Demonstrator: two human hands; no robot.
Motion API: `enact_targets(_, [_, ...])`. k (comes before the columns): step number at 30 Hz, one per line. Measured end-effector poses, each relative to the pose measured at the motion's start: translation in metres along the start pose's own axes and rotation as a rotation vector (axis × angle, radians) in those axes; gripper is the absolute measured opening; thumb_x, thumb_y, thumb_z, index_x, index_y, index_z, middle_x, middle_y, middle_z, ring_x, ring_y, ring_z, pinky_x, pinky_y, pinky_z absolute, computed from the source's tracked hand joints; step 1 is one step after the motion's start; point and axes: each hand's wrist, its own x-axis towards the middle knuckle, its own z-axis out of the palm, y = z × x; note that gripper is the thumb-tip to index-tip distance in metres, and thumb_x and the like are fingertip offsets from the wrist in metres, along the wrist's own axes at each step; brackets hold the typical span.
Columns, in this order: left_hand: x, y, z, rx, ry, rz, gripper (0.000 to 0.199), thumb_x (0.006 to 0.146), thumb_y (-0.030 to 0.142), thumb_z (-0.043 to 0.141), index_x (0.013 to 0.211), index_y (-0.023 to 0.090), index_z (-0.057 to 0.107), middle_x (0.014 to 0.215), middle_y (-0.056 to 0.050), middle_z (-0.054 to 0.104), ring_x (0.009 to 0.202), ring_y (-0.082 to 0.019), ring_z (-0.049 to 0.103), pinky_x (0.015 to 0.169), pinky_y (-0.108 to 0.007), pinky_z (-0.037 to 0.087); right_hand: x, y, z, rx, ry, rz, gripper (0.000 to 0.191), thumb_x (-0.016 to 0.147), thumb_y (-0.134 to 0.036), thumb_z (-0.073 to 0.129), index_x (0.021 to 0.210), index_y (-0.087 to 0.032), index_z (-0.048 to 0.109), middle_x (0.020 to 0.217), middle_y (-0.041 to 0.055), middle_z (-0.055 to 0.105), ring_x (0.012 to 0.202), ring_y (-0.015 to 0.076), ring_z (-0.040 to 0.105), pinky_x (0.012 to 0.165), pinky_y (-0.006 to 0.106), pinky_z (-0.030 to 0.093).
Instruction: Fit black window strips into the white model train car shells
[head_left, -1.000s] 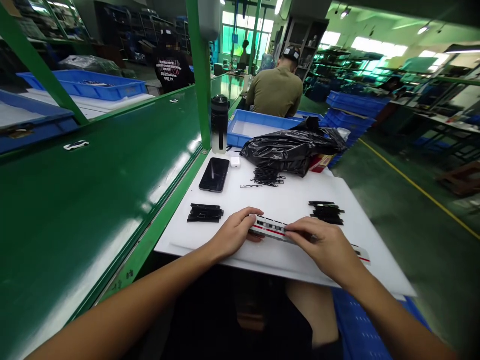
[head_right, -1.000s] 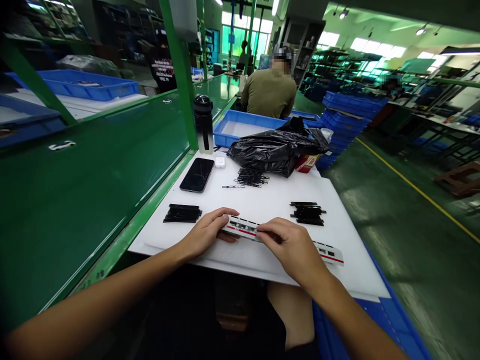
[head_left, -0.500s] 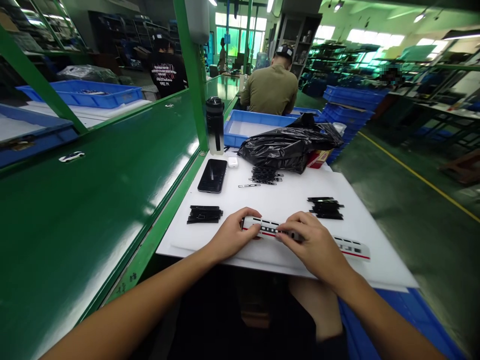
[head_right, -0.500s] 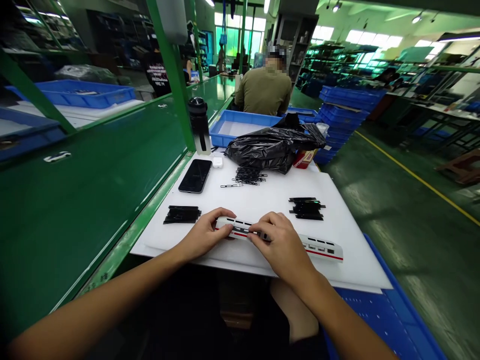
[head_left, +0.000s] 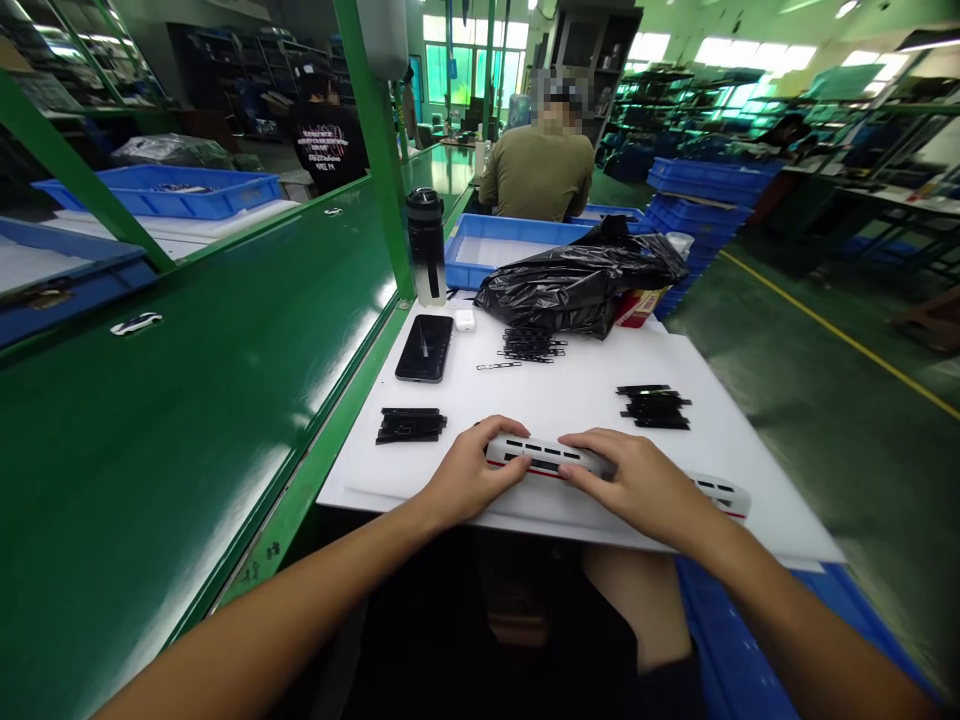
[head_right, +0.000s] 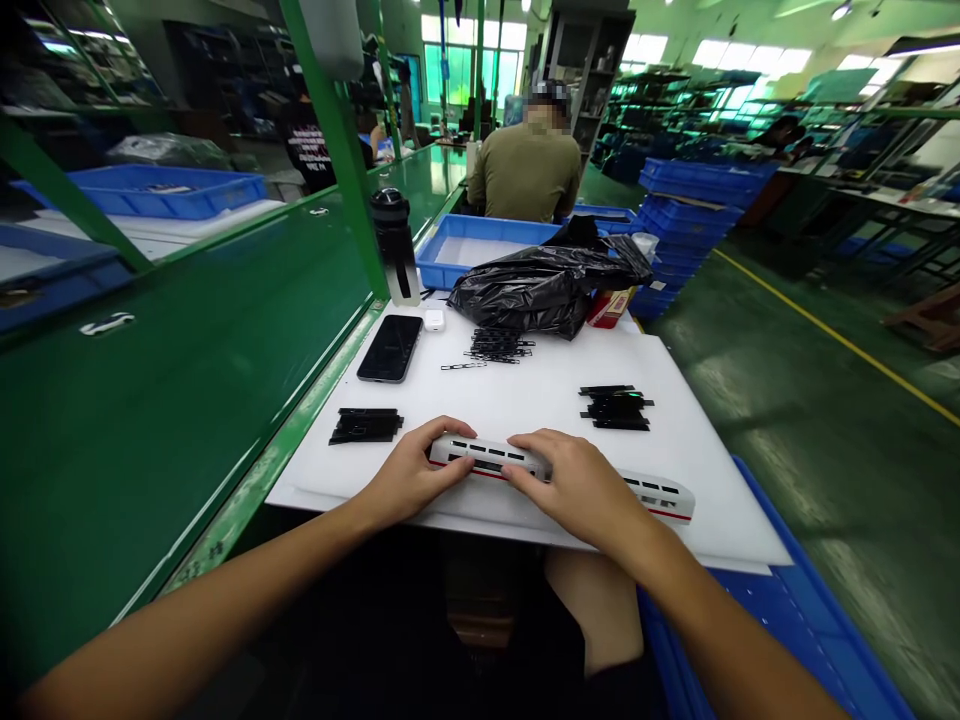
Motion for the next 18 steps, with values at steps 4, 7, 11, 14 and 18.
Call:
enact_targets(4, [0.000, 0.000, -0.001, -0.012, -0.013, 0.038, 0.023, 0.086, 0.028, 0.066, 0.108, 0.022, 0.066, 0.111, -0.004, 0.069, 0.104, -0.023, 0.063, 0.088, -0.030, 0.047, 0.001, 0.007, -0.010, -0.008, -0.068, 0.043, 0.033, 0.086, -0.044, 0.064, 0.114, -0.029, 0.072, 0.113, 0.0024, 0.074, 0.101, 0.0257, 0.069, 0.086, 0.037, 0.055])
enact_targets(7, [0.000, 0.001, -0.003, -0.022, -0.040, 0.047, 0.024, 0.085, 0.026, 0.067, 0.108, 0.022, 0.067, 0.112, -0.004, 0.068, 0.107, -0.023, 0.062, 0.092, -0.031, 0.047, 0.001, 0.009, -0.008, 0.001, -0.055, 0.045, 0.028, 0.086, -0.043, 0.064, 0.109, -0.027, 0.070, 0.109, 0.0025, 0.073, 0.097, 0.0241, 0.068, 0.084, 0.036, 0.054])
enact_targets(11, [0.003, 0.000, -0.003, -0.138, 0.005, -0.025, 0.030, 0.089, 0.034, 0.062, 0.117, 0.021, 0.063, 0.117, -0.007, 0.067, 0.109, -0.024, 0.062, 0.091, -0.034, 0.051, 0.000, 0.012, -0.001, -0.100, 0.016, -0.135, 0.024, 0.085, -0.034, 0.064, 0.107, -0.025, 0.062, 0.108, 0.0057, 0.069, 0.096, 0.0251, 0.065, 0.080, 0.036, 0.051])
enact_targets(14, [0.007, -0.003, 0.000, -0.317, 0.026, -0.154, 0.036, 0.094, 0.043, 0.053, 0.118, 0.018, 0.060, 0.111, -0.010, 0.066, 0.093, -0.023, 0.069, 0.075, -0.034, 0.059, 0.003, 0.011, 0.001, -0.240, 0.137, -0.247, 0.019, 0.081, -0.025, 0.067, 0.098, -0.022, 0.058, 0.104, 0.0087, 0.065, 0.096, 0.0275, 0.061, 0.084, 0.040, 0.048])
enact_targets(18, [0.012, -0.006, 0.001, -0.404, -0.077, -0.249, 0.025, 0.091, 0.036, 0.057, 0.107, 0.016, 0.060, 0.098, -0.007, 0.068, 0.068, -0.018, 0.072, 0.063, -0.032, 0.061, 0.031, 0.008, -0.009, -0.162, -0.020, -0.221, 0.020, 0.082, -0.040, 0.070, 0.090, -0.024, 0.061, 0.093, 0.0037, 0.067, 0.083, 0.0221, 0.062, 0.074, 0.033, 0.048])
